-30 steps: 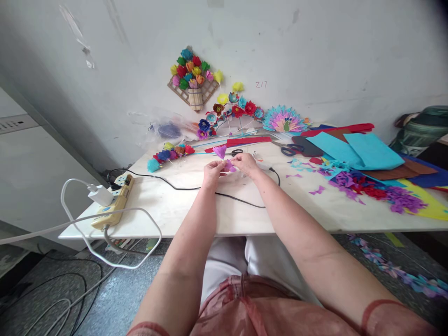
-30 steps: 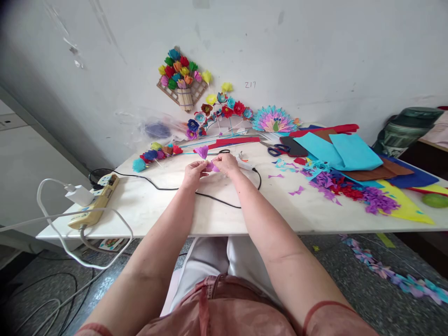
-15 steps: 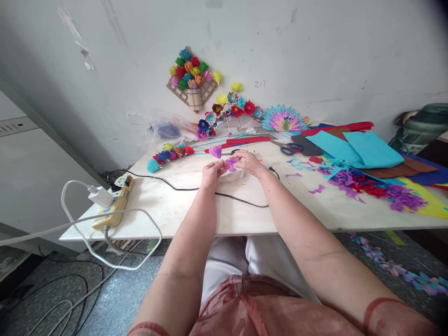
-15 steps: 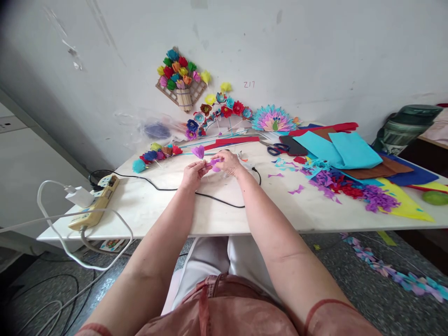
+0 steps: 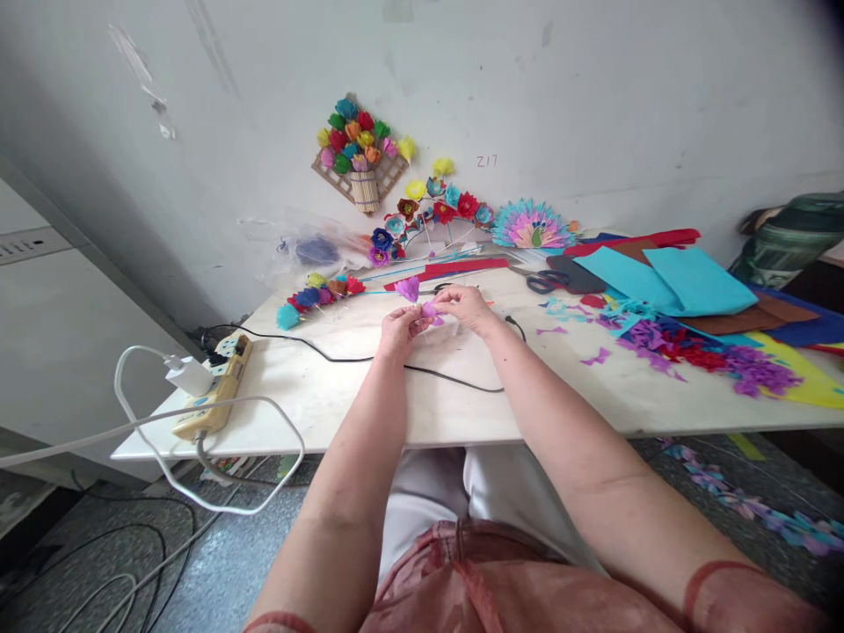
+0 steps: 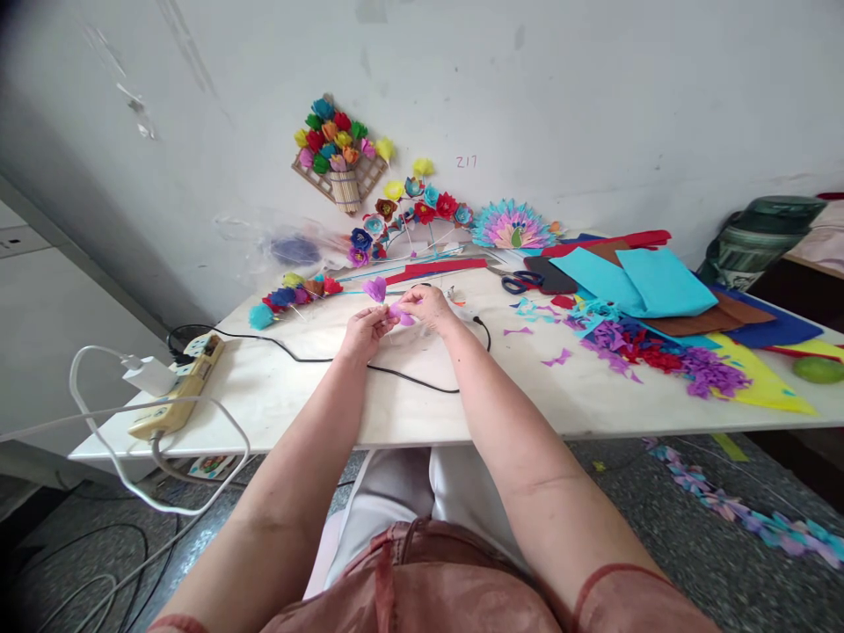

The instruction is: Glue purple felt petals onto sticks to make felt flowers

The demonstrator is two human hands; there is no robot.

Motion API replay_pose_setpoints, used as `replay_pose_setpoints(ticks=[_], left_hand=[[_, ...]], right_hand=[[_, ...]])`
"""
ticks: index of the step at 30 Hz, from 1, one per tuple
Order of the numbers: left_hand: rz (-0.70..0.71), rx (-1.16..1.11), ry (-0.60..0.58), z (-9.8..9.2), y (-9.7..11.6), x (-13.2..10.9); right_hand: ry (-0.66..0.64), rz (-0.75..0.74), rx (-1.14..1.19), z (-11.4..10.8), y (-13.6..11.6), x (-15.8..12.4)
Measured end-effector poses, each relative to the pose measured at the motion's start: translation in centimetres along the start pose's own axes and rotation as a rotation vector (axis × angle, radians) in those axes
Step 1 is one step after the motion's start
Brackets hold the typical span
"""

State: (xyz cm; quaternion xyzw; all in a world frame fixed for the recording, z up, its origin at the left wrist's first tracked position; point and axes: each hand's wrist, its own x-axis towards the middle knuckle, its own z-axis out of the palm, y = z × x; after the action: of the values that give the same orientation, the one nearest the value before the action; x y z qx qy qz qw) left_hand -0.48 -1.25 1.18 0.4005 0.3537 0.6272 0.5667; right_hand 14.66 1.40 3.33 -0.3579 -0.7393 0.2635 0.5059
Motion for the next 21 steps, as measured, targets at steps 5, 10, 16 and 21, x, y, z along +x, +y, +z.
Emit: replay_pose_setpoints(ticks=[5,10,16,21], left_hand=[[0.006,-0.009,-0.004,0.14,0.12,-0.12],[-0.011,0.012,-0.001,0.34,0.28,-0.25],[-0.028,0.027,-0.019,0.33,0.31,-0.29],[-0.053,0.065,-0.044,0.15,0.24,-0.36]], right_hand=[[-0.025,0.081,0.062,-0.05,-0.34,-0.12],[-0.019,0.068,0.044,0.34,-0.3,-0.09],[-0.018,0.057,0.139,0.42,0.09,0.05],[0.044,0.155,0.278,-0.27,-0.41,0.03]])
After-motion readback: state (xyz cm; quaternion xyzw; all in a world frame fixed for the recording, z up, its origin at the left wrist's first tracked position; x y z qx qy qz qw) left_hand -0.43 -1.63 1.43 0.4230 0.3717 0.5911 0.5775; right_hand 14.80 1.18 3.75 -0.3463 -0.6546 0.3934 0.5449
